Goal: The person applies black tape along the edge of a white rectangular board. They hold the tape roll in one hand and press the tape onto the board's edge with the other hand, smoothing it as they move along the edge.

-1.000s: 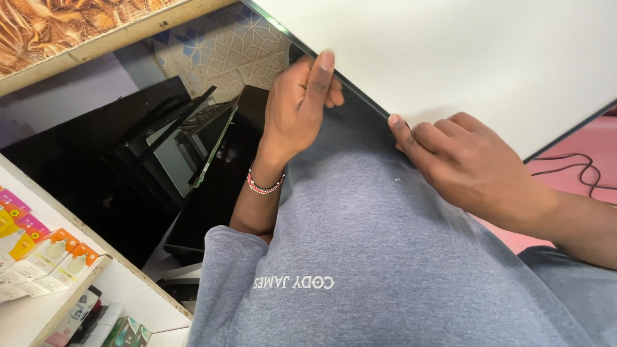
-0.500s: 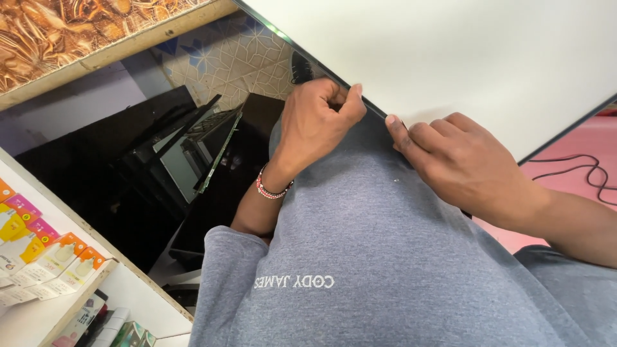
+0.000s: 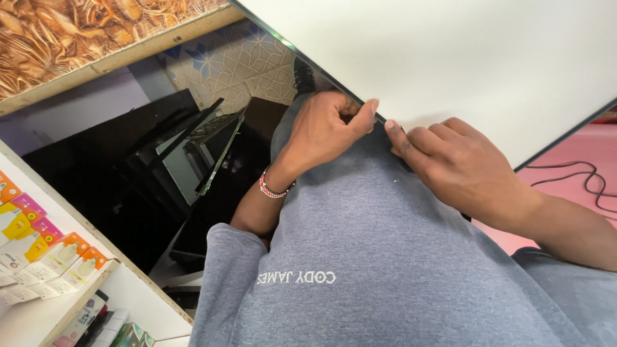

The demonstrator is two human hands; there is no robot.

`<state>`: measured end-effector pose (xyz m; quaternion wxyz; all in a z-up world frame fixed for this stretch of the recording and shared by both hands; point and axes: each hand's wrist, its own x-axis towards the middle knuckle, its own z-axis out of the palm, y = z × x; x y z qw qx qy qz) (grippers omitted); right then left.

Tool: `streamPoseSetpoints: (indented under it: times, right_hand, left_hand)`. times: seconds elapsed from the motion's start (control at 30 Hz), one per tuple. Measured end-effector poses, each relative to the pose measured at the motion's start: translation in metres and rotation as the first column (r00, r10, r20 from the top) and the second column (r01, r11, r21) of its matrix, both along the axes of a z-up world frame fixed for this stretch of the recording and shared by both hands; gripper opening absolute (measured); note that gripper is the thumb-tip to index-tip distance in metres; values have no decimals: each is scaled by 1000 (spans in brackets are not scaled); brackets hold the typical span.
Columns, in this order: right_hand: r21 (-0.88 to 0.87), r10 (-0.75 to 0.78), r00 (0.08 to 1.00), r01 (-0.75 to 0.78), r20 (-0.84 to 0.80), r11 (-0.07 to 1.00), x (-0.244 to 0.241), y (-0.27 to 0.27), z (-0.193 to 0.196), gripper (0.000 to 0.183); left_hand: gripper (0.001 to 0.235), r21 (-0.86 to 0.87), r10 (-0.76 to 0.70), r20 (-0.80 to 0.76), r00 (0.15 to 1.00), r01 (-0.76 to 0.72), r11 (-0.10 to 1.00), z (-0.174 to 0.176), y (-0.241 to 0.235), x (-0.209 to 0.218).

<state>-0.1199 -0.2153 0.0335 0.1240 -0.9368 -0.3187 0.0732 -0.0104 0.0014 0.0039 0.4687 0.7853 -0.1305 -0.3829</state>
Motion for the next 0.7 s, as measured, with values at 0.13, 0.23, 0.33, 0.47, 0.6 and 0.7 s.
streamPoseSetpoints:
  times: [0.13, 0.23, 0.33, 0.47, 0.6, 0.7]
  right_hand:
    - [28, -13, 999, 12, 48, 1000, 4, 5, 0, 54]
    - [-4, -59, 992, 60, 116, 998, 5, 16, -1, 44]
    - [69, -167, 969, 157, 181, 985, 12, 26, 0, 25]
    - [112, -204, 963, 187, 178, 976, 16, 34, 2, 25]
    - [166, -242, 954, 214, 174, 963, 27, 50, -6, 28]
    - [201, -243, 960, 212, 142, 956, 42, 67, -13, 30]
  left_hand:
    - [55, -48, 33, 2, 999, -33, 998, 10, 5, 7]
    - [52, -84, 21, -84, 996, -28, 996, 10, 8, 10]
    - [41, -276, 29, -103, 994, -56, 959, 6, 11, 13]
    - [39, -296, 29, -128, 991, -67, 953, 2, 17, 15]
    - [40, -282, 100, -118, 988, -130, 951, 0, 27, 26]
    - [48, -233, 156, -39, 987, -161, 959, -20, 41, 36]
